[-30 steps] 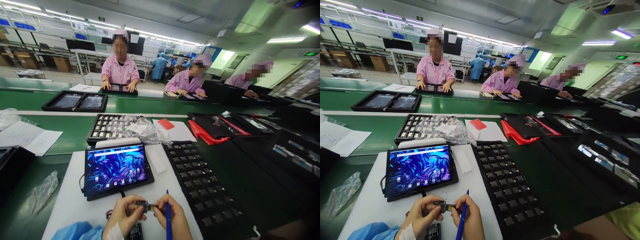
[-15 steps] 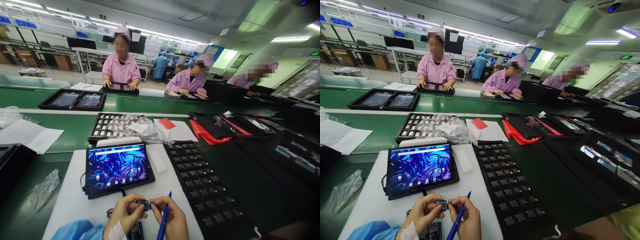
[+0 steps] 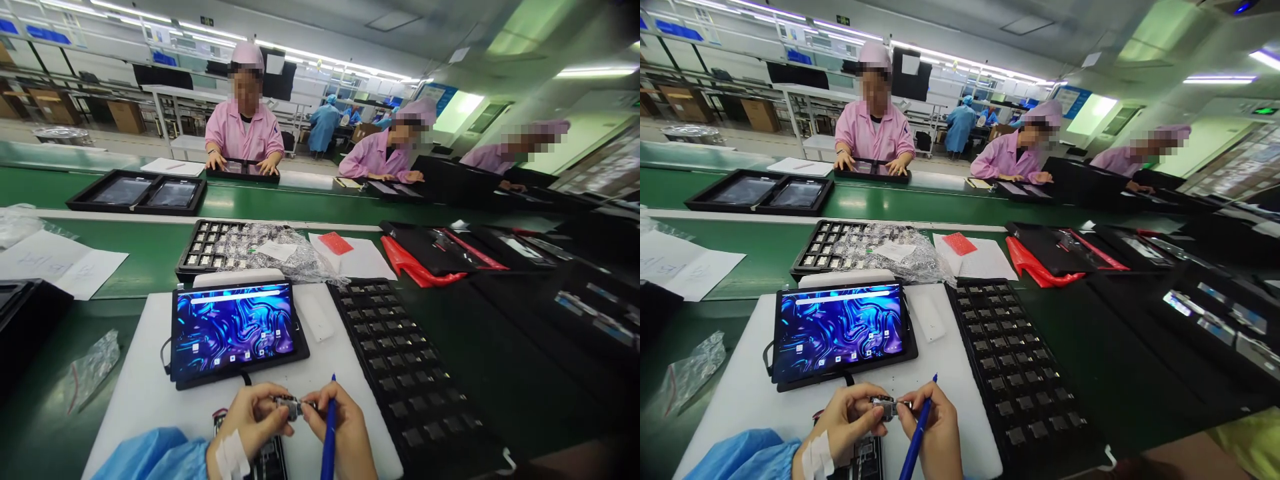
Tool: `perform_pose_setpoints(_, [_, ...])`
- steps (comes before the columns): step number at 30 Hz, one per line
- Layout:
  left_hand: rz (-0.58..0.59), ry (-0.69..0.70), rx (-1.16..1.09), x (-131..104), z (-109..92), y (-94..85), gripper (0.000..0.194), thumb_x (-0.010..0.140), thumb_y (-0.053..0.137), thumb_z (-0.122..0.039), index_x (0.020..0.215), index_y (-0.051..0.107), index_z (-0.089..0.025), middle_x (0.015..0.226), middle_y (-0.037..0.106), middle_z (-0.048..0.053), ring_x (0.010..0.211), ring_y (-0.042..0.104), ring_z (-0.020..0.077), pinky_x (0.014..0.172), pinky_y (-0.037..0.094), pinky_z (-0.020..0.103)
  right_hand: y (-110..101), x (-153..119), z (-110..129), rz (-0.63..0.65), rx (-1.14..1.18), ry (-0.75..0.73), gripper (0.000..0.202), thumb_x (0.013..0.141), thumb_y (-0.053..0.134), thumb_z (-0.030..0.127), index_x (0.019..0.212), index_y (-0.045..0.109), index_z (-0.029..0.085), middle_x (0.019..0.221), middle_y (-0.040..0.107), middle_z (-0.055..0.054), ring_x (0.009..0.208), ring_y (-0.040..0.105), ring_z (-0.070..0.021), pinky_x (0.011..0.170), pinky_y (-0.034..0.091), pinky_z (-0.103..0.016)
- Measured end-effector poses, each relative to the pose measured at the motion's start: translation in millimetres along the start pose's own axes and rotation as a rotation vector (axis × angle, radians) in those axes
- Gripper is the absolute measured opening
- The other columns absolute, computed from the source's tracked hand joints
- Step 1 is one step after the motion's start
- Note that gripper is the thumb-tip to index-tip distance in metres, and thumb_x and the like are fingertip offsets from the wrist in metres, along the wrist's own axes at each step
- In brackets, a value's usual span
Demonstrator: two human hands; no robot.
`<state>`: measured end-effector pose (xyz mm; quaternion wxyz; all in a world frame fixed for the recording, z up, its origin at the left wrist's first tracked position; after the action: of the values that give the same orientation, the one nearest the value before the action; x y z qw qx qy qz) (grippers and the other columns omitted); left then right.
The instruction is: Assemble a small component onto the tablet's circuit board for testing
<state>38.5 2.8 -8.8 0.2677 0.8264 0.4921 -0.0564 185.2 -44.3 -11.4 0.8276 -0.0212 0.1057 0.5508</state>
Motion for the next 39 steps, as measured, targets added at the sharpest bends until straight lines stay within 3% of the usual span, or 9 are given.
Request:
perform_pose_setpoints(7, [0.028, 0.018, 0.058, -1.4, 0.3, -0.9, 0.05, 0.064, 0.076, -0.054, 0.085, 0.063, -0.011, 0.06, 0.068, 0.007, 0.059, 0.067, 0.0181, 0.057, 0.049, 0.022, 2.2, -0.3, -0.9, -0.012, 0.054, 0.026, 0.032, 0.064, 0.078, 0.029, 0.059, 0.048, 0.021, 0.066, 0.07, -0.002, 0.062, 0.064, -0.0172, 0.061, 0.05, -0.026])
perform_pose_setpoints(11, [0.067, 0.01, 0.127, 2.0, 8.7, -4.5, 0.053, 0.065, 0.074, -0.057, 0.087, 0.062, -0.011, 0.064, 0.07, 0.009, 0.061, 0.068, 0.0188, 0.056, 0.046, 0.02, 6.2, 0.0, -2.4, 0.044, 0.196, 0.099, 0.04, 0.057, 0.083, 0.035, 0.058, 0.045, 0.021, 0.054, 0.067, 0.002, 0.05, 0.059, -0.0131, 0.053, 0.046, -0.023])
perform_pose_setpoints(17, [0.074, -0.036, 0.036, 5.6, 14.5, -7.1, 0.054, 0.059, 0.078, -0.056, 0.082, 0.063, -0.01, 0.063, 0.069, 0.008, 0.055, 0.065, 0.0154, 0.052, 0.045, 0.019, 4.3, -5.6, 3.8, 0.018, 0.117, 0.077, 0.035, 0.063, 0.081, 0.031, 0.06, 0.048, 0.02, 0.06, 0.069, 0.0, 0.058, 0.061, -0.014, 0.059, 0.047, -0.024])
perform_pose_setpoints(21, [0.076, -0.053, -0.062, 4.8, 15.4, -6.5, 0.046, 0.062, 0.08, -0.048, 0.08, 0.063, -0.009, 0.07, 0.071, 0.01, 0.054, 0.064, 0.0137, 0.054, 0.047, 0.021, 4.8, -2.1, -0.6, 0.08, 0.208, 0.085, 0.039, 0.06, 0.082, 0.034, 0.058, 0.045, 0.021, 0.054, 0.066, 0.002, 0.051, 0.059, -0.0128, 0.054, 0.047, -0.023])
perform_pose_setpoints(26, [0.042, -0.028, -0.064, 6.8, 22.5, -10.1, 0.051, 0.059, 0.081, -0.051, 0.081, 0.064, -0.009, 0.065, 0.069, 0.008, 0.051, 0.063, 0.0137, 0.05, 0.047, 0.021, 7.1, 0.1, 2.9, 0.09, 0.204, 0.116, 0.042, 0.057, 0.083, 0.037, 0.057, 0.045, 0.02, 0.053, 0.066, 0.002, 0.049, 0.058, -0.0116, 0.053, 0.045, -0.022])
perform_pose_setpoints(34, [0.046, -0.056, -0.05, -0.1, 0.7, -1.6, 0.049, 0.059, 0.081, -0.05, 0.08, 0.067, -0.008, 0.063, 0.07, 0.008, 0.051, 0.063, 0.0113, 0.051, 0.046, 0.017, 5.7, -5.4, 2.6, 0.084, 0.144, 0.105, 0.034, 0.065, 0.079, 0.03, 0.062, 0.046, 0.02, 0.06, 0.068, 0.002, 0.056, 0.06, -0.0125, 0.058, 0.046, -0.022])
perform_pose_setpoints(39, [0.041, -0.056, -0.104, 2.0, 9.9, -3.2, 0.048, 0.058, 0.083, -0.048, 0.08, 0.063, -0.009, 0.065, 0.07, 0.006, 0.052, 0.064, 0.0105, 0.051, 0.045, 0.016, 9.1, -6.5, -6.6, 0.062, 0.143, 0.064, 0.034, 0.066, 0.078, 0.03, 0.061, 0.046, 0.021, 0.06, 0.068, 0.001, 0.056, 0.061, -0.0139, 0.057, 0.047, -0.023])
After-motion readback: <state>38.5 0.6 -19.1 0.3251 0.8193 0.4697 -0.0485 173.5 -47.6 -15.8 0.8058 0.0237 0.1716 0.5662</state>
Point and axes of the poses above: each hand's wrist, its own x-axis towards the middle knuckle, its own y-axis out of the palm, z = x × y, the point moved 3 cm from there along x, towards the middle knuckle
